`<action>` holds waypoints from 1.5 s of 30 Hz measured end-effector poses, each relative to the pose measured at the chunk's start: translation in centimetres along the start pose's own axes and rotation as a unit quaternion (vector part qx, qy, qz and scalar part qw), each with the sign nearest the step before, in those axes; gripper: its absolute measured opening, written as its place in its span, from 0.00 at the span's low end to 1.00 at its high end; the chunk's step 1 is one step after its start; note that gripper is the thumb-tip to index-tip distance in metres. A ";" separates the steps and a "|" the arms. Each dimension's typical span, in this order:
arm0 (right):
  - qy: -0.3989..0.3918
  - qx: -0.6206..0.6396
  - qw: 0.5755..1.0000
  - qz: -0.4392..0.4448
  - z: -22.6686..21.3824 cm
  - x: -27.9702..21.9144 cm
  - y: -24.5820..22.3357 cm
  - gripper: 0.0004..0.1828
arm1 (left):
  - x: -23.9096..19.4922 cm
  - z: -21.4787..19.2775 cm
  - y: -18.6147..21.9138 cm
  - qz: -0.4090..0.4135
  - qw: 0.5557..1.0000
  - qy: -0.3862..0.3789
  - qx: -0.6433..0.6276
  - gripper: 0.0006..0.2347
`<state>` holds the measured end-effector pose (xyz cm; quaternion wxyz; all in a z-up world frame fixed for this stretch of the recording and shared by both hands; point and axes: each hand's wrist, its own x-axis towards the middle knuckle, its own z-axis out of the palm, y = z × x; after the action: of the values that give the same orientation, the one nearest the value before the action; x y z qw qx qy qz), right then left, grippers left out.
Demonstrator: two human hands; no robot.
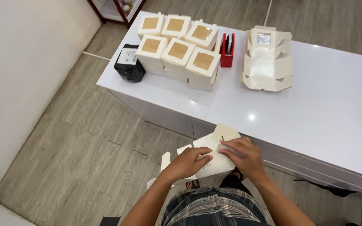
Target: The person assembles flat cardboard boxes by folding the sides and tucking flaps to form cube-shaped containers with clear windows. They handle multiple boxes one at a time, stacking completed units on the table.
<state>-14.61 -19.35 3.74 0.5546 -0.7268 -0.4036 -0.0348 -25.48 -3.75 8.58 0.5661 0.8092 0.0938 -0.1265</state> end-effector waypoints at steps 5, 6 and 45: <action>0.013 -0.051 0.996 -0.076 3.2 -1.1 -3.6 0.11 | -3.9 -1.5 -3.3 -0.003 0.997 -0.001 -0.071 0.12; -0.005 -0.074 0.992 -0.102 3.6 -1.4 -4.2 0.11 | -4.7 -1.7 -3.1 -0.007 0.997 0.001 -0.078 0.12; -0.190 -0.057 0.965 -0.174 -7.5 2.4 7.2 0.24 | 11.2 4.4 3.1 -0.055 0.994 -0.054 0.072 0.06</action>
<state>-5.50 -24.73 2.27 0.4113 -0.6689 -0.6190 -0.0151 -14.37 -8.85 6.38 0.5023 0.8336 0.0984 -0.2077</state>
